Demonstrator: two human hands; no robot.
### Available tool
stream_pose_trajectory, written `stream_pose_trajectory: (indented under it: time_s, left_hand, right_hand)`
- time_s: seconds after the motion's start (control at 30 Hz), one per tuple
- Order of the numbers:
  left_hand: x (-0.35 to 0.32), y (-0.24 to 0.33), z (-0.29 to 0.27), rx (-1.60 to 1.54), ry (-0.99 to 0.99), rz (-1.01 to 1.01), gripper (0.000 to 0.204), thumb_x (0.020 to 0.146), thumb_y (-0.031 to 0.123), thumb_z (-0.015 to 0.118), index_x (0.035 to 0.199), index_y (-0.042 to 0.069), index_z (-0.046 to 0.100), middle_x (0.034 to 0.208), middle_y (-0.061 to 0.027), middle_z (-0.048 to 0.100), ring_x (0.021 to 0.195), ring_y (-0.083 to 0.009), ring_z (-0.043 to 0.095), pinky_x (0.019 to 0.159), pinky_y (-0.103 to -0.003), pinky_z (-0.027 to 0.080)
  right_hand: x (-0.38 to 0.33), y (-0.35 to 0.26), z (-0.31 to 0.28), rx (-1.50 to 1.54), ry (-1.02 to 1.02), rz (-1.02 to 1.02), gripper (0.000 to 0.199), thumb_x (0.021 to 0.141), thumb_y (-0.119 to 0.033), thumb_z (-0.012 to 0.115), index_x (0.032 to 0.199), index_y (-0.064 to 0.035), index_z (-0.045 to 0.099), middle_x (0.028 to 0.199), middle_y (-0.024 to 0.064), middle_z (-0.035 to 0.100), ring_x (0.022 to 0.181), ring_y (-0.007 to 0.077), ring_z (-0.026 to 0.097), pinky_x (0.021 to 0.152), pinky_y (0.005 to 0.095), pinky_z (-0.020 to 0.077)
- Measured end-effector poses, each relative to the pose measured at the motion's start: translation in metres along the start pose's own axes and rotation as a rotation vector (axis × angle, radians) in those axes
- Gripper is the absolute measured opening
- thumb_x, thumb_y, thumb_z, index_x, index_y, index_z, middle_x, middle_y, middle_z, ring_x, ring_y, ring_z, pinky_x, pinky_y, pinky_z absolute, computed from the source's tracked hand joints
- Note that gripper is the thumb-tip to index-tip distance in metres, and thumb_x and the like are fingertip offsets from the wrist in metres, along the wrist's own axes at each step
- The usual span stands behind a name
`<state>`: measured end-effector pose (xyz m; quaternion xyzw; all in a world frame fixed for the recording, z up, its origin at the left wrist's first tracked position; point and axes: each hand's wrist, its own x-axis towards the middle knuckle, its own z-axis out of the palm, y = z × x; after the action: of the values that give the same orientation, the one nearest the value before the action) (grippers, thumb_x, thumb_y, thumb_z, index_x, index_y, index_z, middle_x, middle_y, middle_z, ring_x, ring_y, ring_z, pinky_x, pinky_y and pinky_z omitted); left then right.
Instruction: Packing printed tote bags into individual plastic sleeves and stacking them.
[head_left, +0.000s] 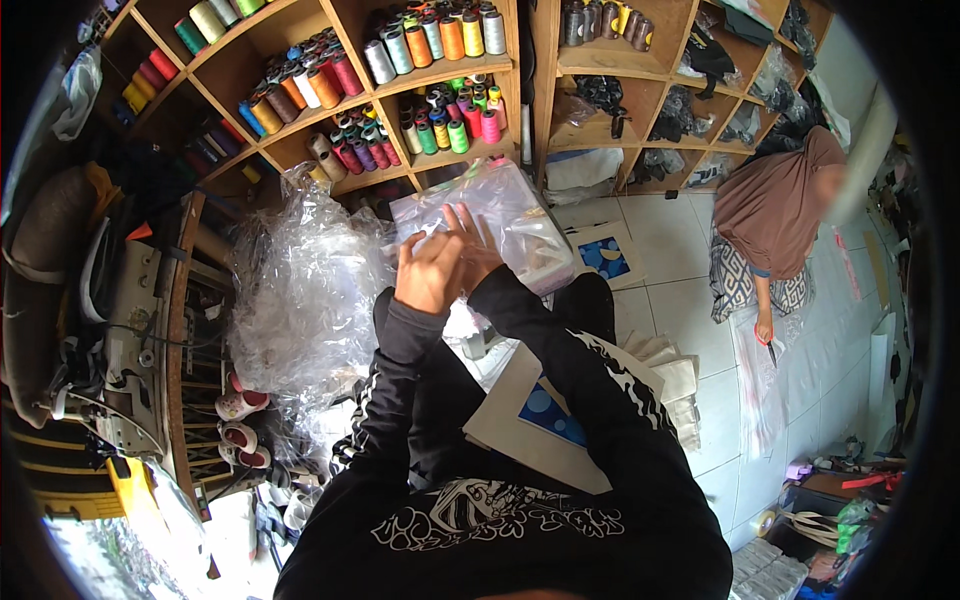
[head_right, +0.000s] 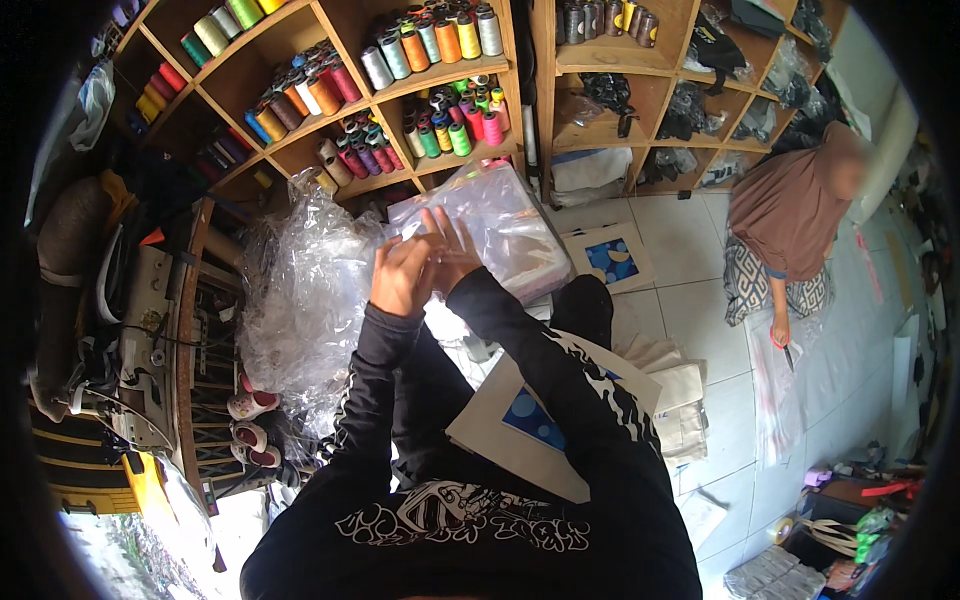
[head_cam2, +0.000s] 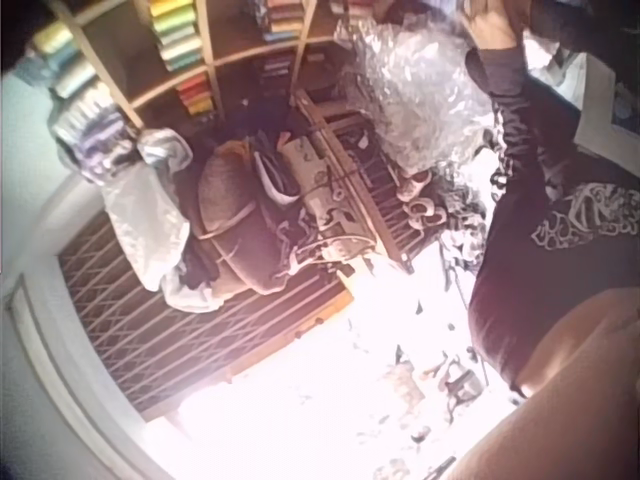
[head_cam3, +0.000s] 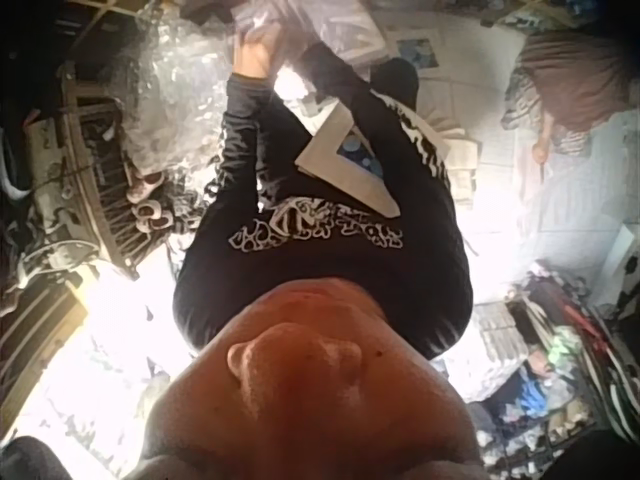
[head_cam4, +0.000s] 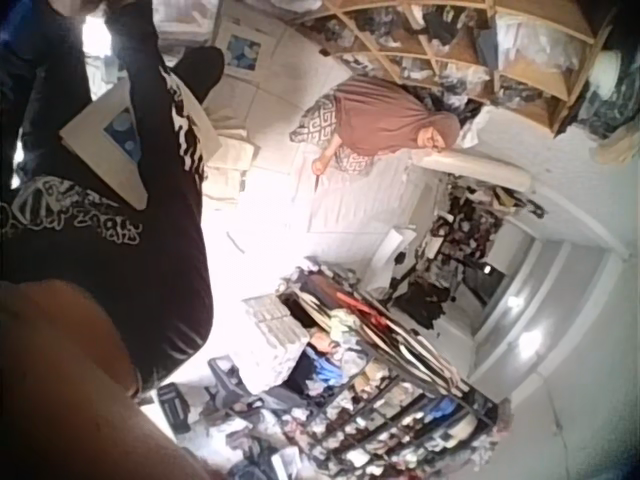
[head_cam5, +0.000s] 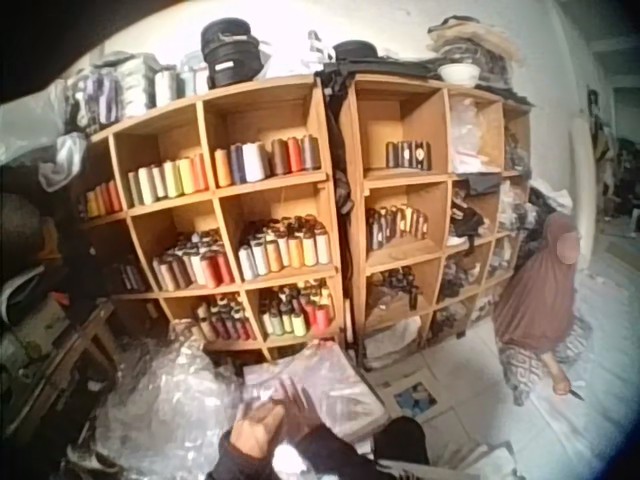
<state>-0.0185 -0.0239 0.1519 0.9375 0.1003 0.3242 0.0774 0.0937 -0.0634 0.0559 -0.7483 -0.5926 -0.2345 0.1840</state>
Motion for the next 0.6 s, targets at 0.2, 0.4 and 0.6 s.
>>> stream_pose_trajectory:
  time_s: [0.2,0.4,0.6]
  left_hand:
    - [-0.009,0.028,-0.021,-0.236,0.014,0.072,0.016,0.071,-0.003,0.055,0.085,0.003,0.056,0.094,-0.0064,0.063,0.096,-0.0217,0.059,0.099,-0.045,0.028]
    - [-0.019,0.021,-0.016,-0.243,0.142,0.068,0.014,0.067,-0.005,0.051,0.078,0.003,0.054,0.091,-0.0086,0.062,0.098,-0.0273,0.058,0.098,-0.044,0.031]
    - [-0.036,0.020,0.005,-0.265,0.290,-0.307,0.020,0.068,0.000,0.058,0.088,0.003,0.057,0.114,-0.0142,0.049,0.108,-0.0333,0.048,0.093,-0.040,0.035]
  right_hand:
    - [0.015,0.024,0.003,0.333,0.388,-0.299,0.039,0.083,-0.029,0.043,0.114,-0.0061,0.049,0.120,0.0079,0.053,0.120,0.0248,0.046,0.102,0.0457,0.0280]
    - [0.004,0.012,-0.006,0.120,0.054,-0.056,0.038,0.083,-0.028,0.049,0.113,-0.0055,0.048,0.107,0.0057,0.057,0.102,0.0214,0.055,0.086,0.0408,0.0384]
    - [0.010,0.016,0.001,0.348,-0.196,0.115,0.023,0.088,-0.024,0.047,0.099,-0.0037,0.046,0.102,0.0183,0.057,0.066,0.0342,0.061,0.058,0.0418,0.0479]
